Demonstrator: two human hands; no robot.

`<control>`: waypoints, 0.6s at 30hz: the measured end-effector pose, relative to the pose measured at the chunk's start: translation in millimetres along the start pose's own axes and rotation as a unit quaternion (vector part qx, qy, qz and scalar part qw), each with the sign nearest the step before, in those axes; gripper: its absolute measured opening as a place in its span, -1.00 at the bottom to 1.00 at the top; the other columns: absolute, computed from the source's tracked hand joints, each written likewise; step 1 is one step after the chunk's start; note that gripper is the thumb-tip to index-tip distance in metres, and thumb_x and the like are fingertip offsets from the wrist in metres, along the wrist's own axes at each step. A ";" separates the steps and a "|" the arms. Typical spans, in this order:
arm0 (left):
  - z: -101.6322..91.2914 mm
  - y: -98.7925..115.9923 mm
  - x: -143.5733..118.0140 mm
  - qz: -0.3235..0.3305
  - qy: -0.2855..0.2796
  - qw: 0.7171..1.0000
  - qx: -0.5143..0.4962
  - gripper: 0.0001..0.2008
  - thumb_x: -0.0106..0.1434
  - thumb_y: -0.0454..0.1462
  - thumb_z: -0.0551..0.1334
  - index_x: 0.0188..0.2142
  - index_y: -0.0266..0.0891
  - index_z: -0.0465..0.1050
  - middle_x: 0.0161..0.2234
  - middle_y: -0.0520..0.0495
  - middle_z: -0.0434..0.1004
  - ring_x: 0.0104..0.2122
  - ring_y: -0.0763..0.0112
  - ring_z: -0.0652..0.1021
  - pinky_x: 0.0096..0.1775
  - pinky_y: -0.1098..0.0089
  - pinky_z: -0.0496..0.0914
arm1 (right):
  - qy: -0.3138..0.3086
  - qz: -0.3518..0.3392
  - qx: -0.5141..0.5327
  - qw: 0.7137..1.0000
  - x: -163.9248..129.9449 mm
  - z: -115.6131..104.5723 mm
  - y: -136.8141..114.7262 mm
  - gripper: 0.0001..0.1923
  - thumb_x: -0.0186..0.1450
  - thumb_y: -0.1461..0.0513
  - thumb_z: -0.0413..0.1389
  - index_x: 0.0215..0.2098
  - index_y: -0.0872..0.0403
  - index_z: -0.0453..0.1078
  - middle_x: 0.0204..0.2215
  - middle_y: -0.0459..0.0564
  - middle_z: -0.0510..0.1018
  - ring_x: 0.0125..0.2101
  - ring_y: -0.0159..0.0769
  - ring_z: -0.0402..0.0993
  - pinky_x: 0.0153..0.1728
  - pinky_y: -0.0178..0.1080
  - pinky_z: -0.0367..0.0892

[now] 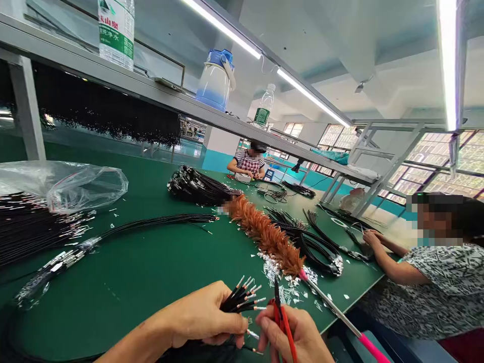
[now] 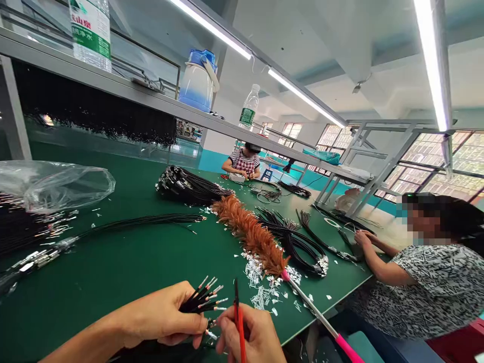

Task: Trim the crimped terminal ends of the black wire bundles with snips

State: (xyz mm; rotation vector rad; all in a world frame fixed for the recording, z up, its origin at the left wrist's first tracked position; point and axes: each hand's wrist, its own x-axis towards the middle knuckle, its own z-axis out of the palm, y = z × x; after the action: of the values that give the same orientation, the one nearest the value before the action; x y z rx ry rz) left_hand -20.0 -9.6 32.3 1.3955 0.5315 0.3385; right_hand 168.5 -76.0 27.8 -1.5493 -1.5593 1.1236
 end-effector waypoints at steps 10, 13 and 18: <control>-3.0 -15.0 4.4 -0.006 -0.039 0.999 -0.023 -0.91 -0.01 -0.30 0.22 -0.51 -0.31 0.45 -0.62 0.08 0.37 -0.72 0.64 0.14 -0.72 0.52 -0.11 | -0.084 -0.060 -0.148 0.984 -2.4 2.1 -7.1 -0.82 0.13 0.28 0.01 -0.51 0.17 0.44 -0.68 0.02 0.54 -0.73 -0.44 0.29 -0.69 -0.42 0.13; -3.0 -14.3 4.2 -0.014 -0.057 0.998 -0.031 -0.91 -0.02 -0.31 0.22 -0.48 -0.30 0.47 -0.60 0.07 0.40 -0.72 0.64 0.16 -0.72 0.54 -0.08 | -0.099 -0.081 -0.151 0.980 -2.0 0.3 -3.1 -0.81 0.12 0.28 0.02 -0.53 0.16 0.45 -0.69 -0.02 0.51 -0.70 -0.43 0.29 -0.66 -0.42 0.12; -1.9 -13.2 3.7 -0.012 -0.062 0.998 -0.017 -0.92 -0.02 -0.33 0.21 -0.50 -0.29 0.47 -0.59 0.06 0.40 -0.71 0.64 0.18 -0.72 0.55 -0.05 | -0.115 -0.107 -0.110 0.981 -3.7 -0.7 1.6 -0.79 0.15 0.19 0.06 -0.54 0.11 0.46 -0.71 -0.12 0.41 -0.70 -0.48 0.14 -0.66 -0.39 0.06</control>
State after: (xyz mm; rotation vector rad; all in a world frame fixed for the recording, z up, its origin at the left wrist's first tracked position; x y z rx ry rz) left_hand -19.0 -8.1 18.5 1.3667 0.4374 0.2383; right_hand 170.1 -79.7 27.1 -1.3822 -2.0121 1.0670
